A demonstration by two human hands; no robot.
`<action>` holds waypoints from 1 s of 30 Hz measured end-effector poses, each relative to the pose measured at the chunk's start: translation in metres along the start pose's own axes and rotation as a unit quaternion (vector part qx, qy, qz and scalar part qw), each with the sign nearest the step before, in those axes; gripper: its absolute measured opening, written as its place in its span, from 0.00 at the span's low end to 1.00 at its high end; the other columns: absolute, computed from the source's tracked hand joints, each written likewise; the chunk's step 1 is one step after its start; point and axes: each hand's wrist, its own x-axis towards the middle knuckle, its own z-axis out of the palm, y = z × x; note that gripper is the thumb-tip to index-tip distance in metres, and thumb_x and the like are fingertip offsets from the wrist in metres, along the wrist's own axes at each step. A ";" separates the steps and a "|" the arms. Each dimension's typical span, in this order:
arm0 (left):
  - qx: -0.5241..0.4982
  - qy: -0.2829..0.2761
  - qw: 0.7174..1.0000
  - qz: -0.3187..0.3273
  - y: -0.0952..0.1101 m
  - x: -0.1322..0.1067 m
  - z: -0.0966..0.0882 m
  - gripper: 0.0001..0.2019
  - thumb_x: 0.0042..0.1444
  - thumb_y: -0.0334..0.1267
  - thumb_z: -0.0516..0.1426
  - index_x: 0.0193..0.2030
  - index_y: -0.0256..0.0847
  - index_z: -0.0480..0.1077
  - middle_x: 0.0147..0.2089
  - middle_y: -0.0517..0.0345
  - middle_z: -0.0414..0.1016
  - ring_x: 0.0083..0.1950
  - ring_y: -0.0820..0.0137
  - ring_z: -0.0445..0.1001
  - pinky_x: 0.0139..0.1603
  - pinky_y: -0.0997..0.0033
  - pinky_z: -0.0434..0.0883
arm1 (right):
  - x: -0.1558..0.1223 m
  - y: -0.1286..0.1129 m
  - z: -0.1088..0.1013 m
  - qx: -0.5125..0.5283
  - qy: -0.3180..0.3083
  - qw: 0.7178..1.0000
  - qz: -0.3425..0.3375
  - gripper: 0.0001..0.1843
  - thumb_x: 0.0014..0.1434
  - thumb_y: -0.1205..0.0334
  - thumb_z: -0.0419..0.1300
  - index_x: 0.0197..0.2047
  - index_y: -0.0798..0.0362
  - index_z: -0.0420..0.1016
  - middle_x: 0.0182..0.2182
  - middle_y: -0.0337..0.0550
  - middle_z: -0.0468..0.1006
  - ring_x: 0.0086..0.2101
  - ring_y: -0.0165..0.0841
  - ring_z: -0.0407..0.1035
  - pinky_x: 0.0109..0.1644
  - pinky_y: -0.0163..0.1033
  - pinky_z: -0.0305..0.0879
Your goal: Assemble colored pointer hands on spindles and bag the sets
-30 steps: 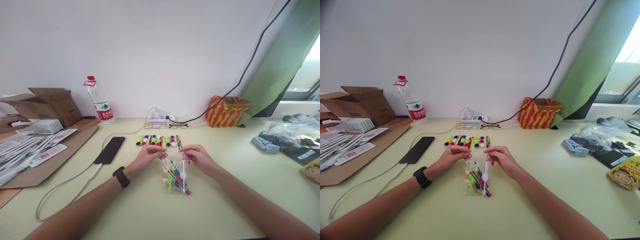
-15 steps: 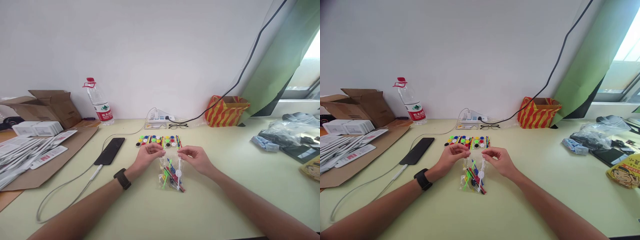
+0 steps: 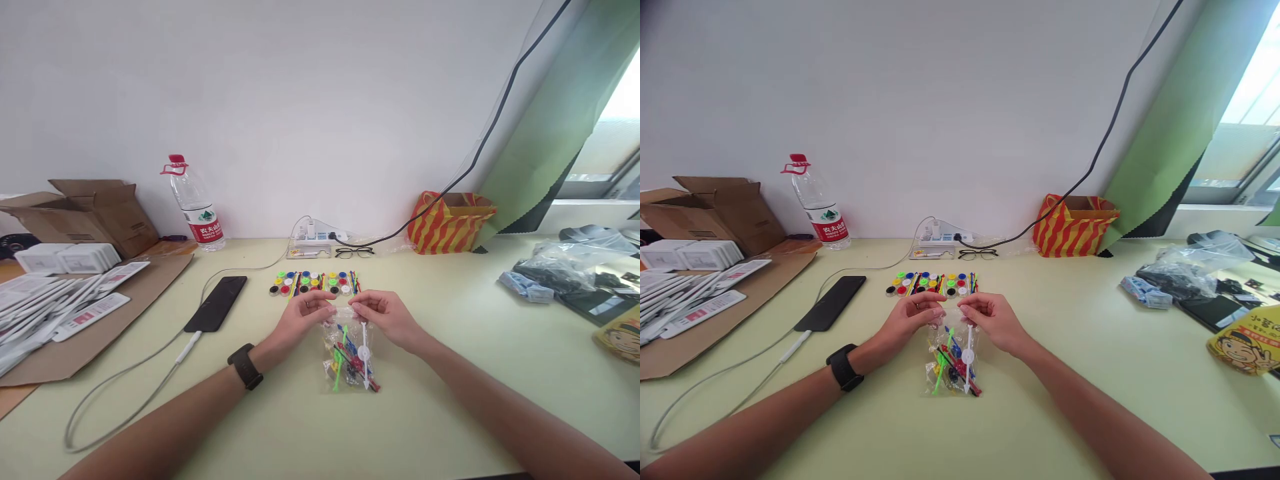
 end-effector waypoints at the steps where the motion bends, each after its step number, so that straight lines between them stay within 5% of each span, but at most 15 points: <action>1: 0.004 -0.006 1.000 -0.004 -0.001 0.000 0.002 0.16 0.57 0.45 0.69 0.49 0.38 0.81 0.38 0.53 0.81 0.38 0.69 0.78 0.40 0.72 0.75 | 0.000 0.000 0.001 -0.005 -0.007 1.000 -0.005 0.20 0.59 0.44 0.68 0.44 0.52 0.83 0.33 0.43 0.81 0.34 0.34 0.74 0.42 0.42 0.71; 6: 0.022 -0.014 1.000 0.004 -0.005 0.002 0.002 0.13 0.56 0.46 0.70 0.37 0.36 0.82 0.32 0.53 0.81 0.32 0.71 0.75 0.35 0.74 0.72 | -0.002 -0.001 -0.001 -0.033 -0.042 0.999 0.006 0.22 0.55 0.47 0.73 0.47 0.52 0.83 0.32 0.41 0.79 0.34 0.34 0.72 0.40 0.41 0.70; 23: 0.070 -0.041 0.997 0.018 -0.001 0.005 -0.009 0.13 0.58 0.47 0.68 0.38 0.36 0.83 0.35 0.50 0.84 0.34 0.69 0.78 0.37 0.72 0.73 | -0.001 -0.002 -0.002 -0.032 -0.032 0.999 0.007 0.19 0.59 0.43 0.68 0.38 0.53 0.83 0.29 0.42 0.79 0.30 0.33 0.71 0.36 0.40 0.69; 30: 0.073 -0.035 0.996 0.032 -0.003 0.006 -0.008 0.14 0.57 0.48 0.69 0.37 0.36 0.83 0.32 0.52 0.82 0.31 0.70 0.76 0.34 0.72 0.72 | -0.002 0.001 0.004 -0.020 -0.021 1.000 0.007 0.22 0.55 0.44 0.72 0.44 0.51 0.82 0.31 0.40 0.79 0.32 0.33 0.70 0.37 0.39 0.67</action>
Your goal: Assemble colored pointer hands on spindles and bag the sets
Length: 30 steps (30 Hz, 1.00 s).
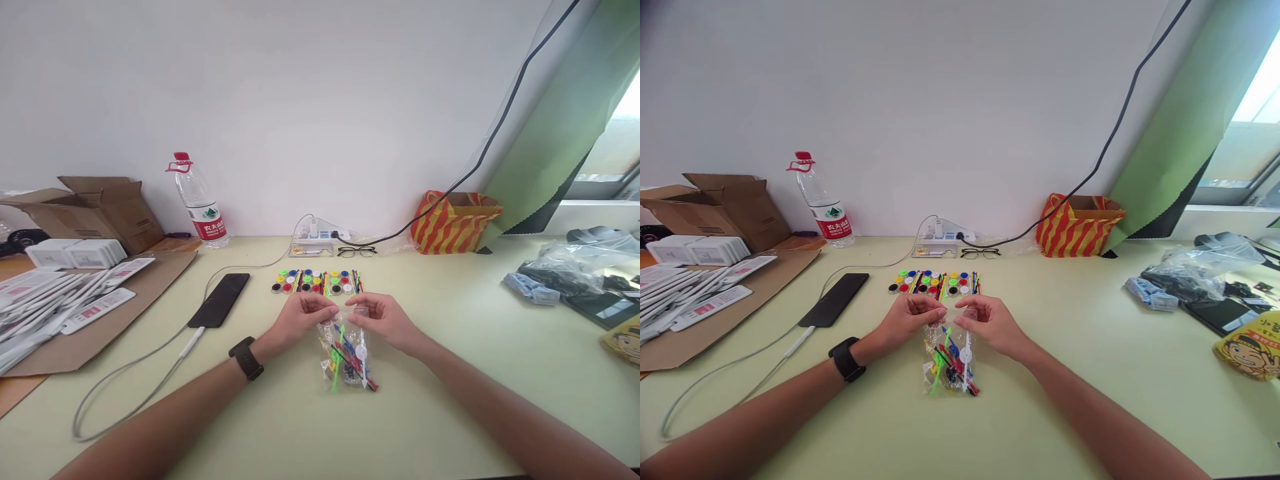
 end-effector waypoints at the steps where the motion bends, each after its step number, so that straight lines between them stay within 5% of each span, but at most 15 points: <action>1: -0.001 -0.002 1.000 -0.002 0.000 0.000 0.000 0.14 0.57 0.48 0.69 0.37 0.36 0.83 0.32 0.52 0.82 0.31 0.70 0.76 0.34 0.72 0.72 | 0.000 0.001 0.000 0.003 -0.002 1.000 0.005 0.22 0.54 0.44 0.73 0.43 0.51 0.82 0.31 0.40 0.79 0.31 0.33 0.70 0.36 0.39 0.67; 10: 0.025 -0.007 1.000 0.001 0.004 0.000 0.002 0.13 0.58 0.47 0.68 0.38 0.37 0.83 0.34 0.51 0.83 0.32 0.69 0.77 0.34 0.73 0.72 | 0.000 0.003 -0.004 -0.021 -0.022 1.000 -0.002 0.21 0.61 0.41 0.66 0.39 0.52 0.83 0.28 0.42 0.79 0.28 0.32 0.68 0.34 0.39 0.66; 19: 0.010 -0.024 1.000 -0.017 0.004 -0.001 -0.001 0.16 0.58 0.49 0.68 0.39 0.36 0.83 0.34 0.49 0.84 0.34 0.66 0.81 0.36 0.70 0.76 | -0.001 0.007 -0.003 -0.002 -0.020 1.000 -0.002 0.19 0.59 0.42 0.68 0.39 0.51 0.84 0.30 0.44 0.81 0.31 0.35 0.71 0.35 0.40 0.66; 30: -0.058 0.011 0.998 -0.019 0.012 -0.004 0.001 0.08 0.57 0.39 0.69 0.40 0.38 0.83 0.36 0.51 0.84 0.38 0.68 0.81 0.41 0.72 0.76 | -0.003 0.009 -0.003 0.117 0.032 0.991 0.050 0.15 0.57 0.54 0.70 0.44 0.51 0.88 0.28 0.45 0.82 0.31 0.33 0.70 0.37 0.40 0.64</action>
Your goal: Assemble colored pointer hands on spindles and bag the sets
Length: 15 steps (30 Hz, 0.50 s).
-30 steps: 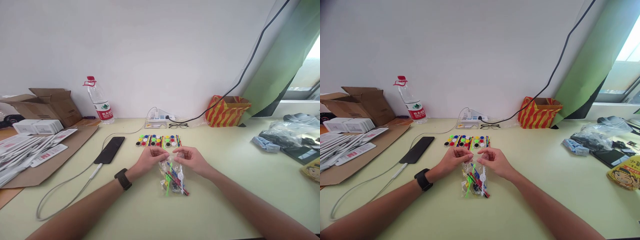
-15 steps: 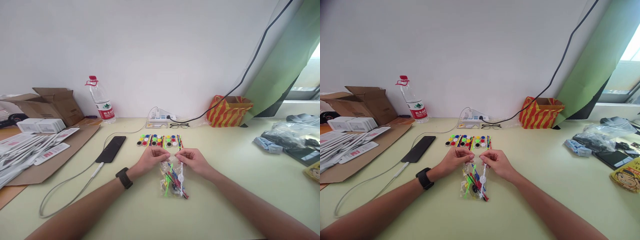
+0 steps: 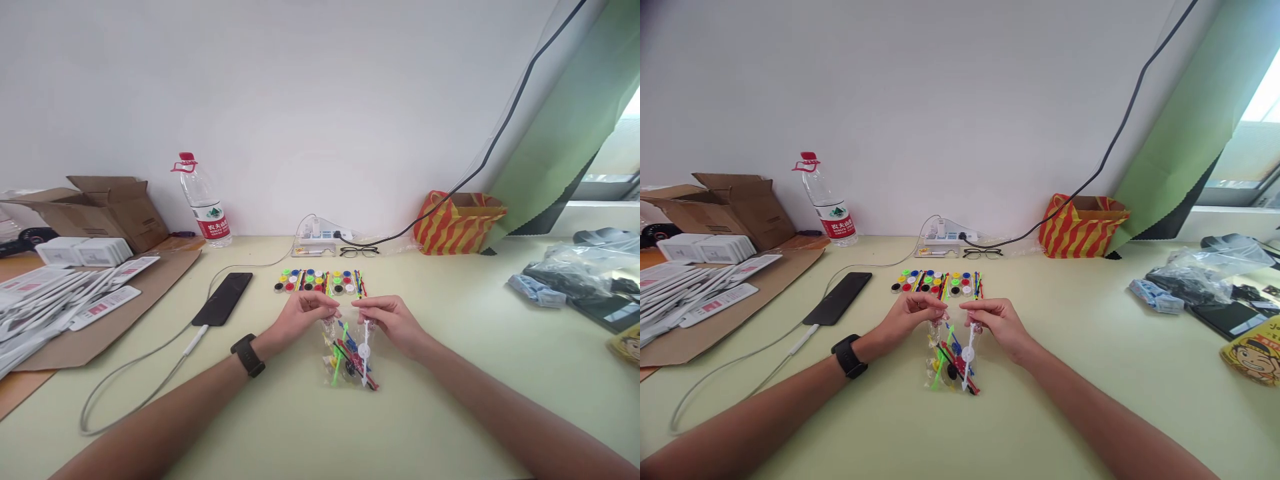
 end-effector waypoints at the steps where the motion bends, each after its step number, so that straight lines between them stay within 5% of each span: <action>1: -0.006 0.005 1.000 -0.001 0.000 0.000 0.000 0.07 0.57 0.39 0.69 0.40 0.38 0.84 0.35 0.51 0.84 0.37 0.68 0.81 0.41 0.72 0.76 | 0.000 0.000 0.000 0.010 0.001 1.000 0.001 0.14 0.56 0.54 0.69 0.44 0.51 0.89 0.28 0.46 0.82 0.32 0.34 0.70 0.36 0.40 0.64; 10: 0.016 0.016 1.000 0.007 -0.003 -0.002 0.002 0.11 0.54 0.41 0.71 0.39 0.36 0.83 0.33 0.52 0.83 0.34 0.70 0.78 0.38 0.73 0.75 | -0.003 -0.002 0.001 -0.020 0.009 0.998 -0.056 0.13 0.60 0.56 0.65 0.40 0.52 0.88 0.32 0.48 0.83 0.36 0.36 0.73 0.41 0.42 0.67; 15: 0.043 0.013 0.999 0.025 -0.009 0.000 0.000 0.18 0.55 0.43 0.71 0.51 0.39 0.81 0.42 0.50 0.85 0.42 0.65 0.81 0.46 0.67 0.78 | -0.002 -0.002 0.005 -0.078 0.012 0.994 -0.070 0.19 0.59 0.50 0.69 0.50 0.51 0.84 0.30 0.41 0.80 0.33 0.34 0.72 0.38 0.40 0.67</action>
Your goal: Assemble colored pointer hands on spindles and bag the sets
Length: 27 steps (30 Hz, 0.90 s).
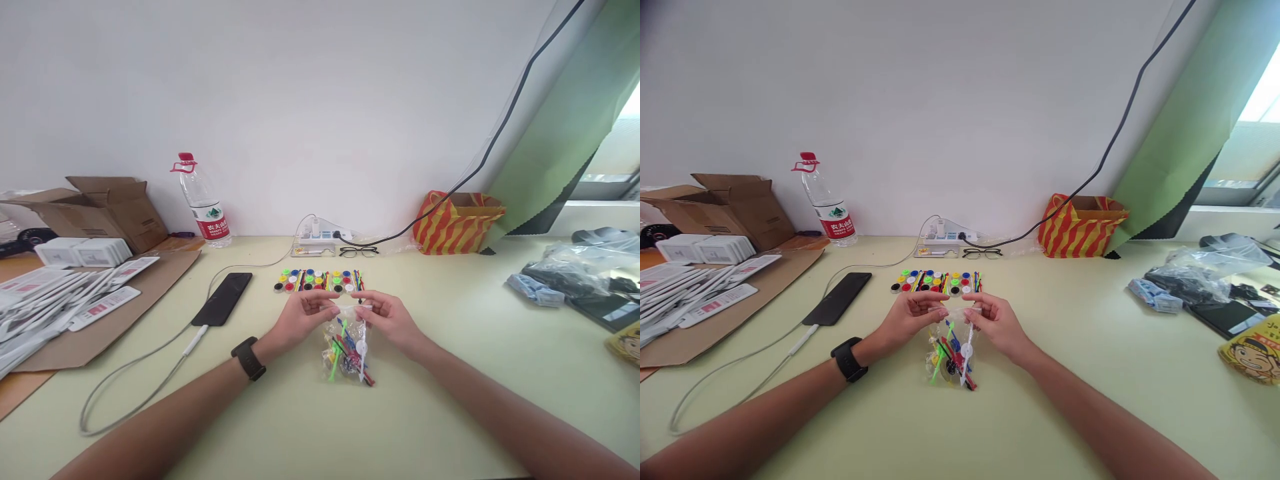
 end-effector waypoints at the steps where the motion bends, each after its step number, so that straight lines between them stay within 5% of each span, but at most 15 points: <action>1: 0.020 0.004 1.000 0.007 -0.001 0.001 -0.001 0.18 0.55 0.44 0.70 0.50 0.39 0.82 0.43 0.49 0.85 0.43 0.64 0.81 0.46 0.67 0.78 | 0.001 0.000 0.000 -0.007 0.000 1.000 -0.002 0.18 0.59 0.49 0.69 0.49 0.51 0.84 0.30 0.41 0.80 0.33 0.33 0.72 0.37 0.39 0.67; 7: 0.108 0.012 0.994 0.034 0.000 0.005 -0.004 0.11 0.58 0.45 0.68 0.38 0.37 0.82 0.36 0.53 0.82 0.36 0.69 0.77 0.36 0.72 0.73 | 0.002 0.001 0.001 -0.023 0.025 0.999 -0.014 0.16 0.60 0.49 0.68 0.43 0.52 0.85 0.31 0.44 0.82 0.33 0.34 0.72 0.38 0.40 0.69; 20: 0.002 0.012 1.000 0.010 0.003 0.002 -0.006 0.09 0.58 0.41 0.68 0.42 0.38 0.84 0.36 0.52 0.83 0.37 0.70 0.78 0.41 0.73 0.76 | 0.002 0.004 -0.005 0.028 0.024 0.999 -0.023 0.11 0.59 0.55 0.69 0.40 0.50 0.88 0.33 0.45 0.81 0.33 0.33 0.70 0.41 0.41 0.69; 27: 0.018 0.019 1.000 0.016 -0.003 0.003 -0.006 0.13 0.55 0.43 0.71 0.44 0.39 0.82 0.41 0.52 0.83 0.42 0.65 0.80 0.45 0.68 0.77 | 0.002 0.003 -0.004 -0.013 0.022 0.999 -0.021 0.17 0.57 0.53 0.72 0.48 0.50 0.86 0.37 0.45 0.83 0.38 0.37 0.75 0.45 0.43 0.71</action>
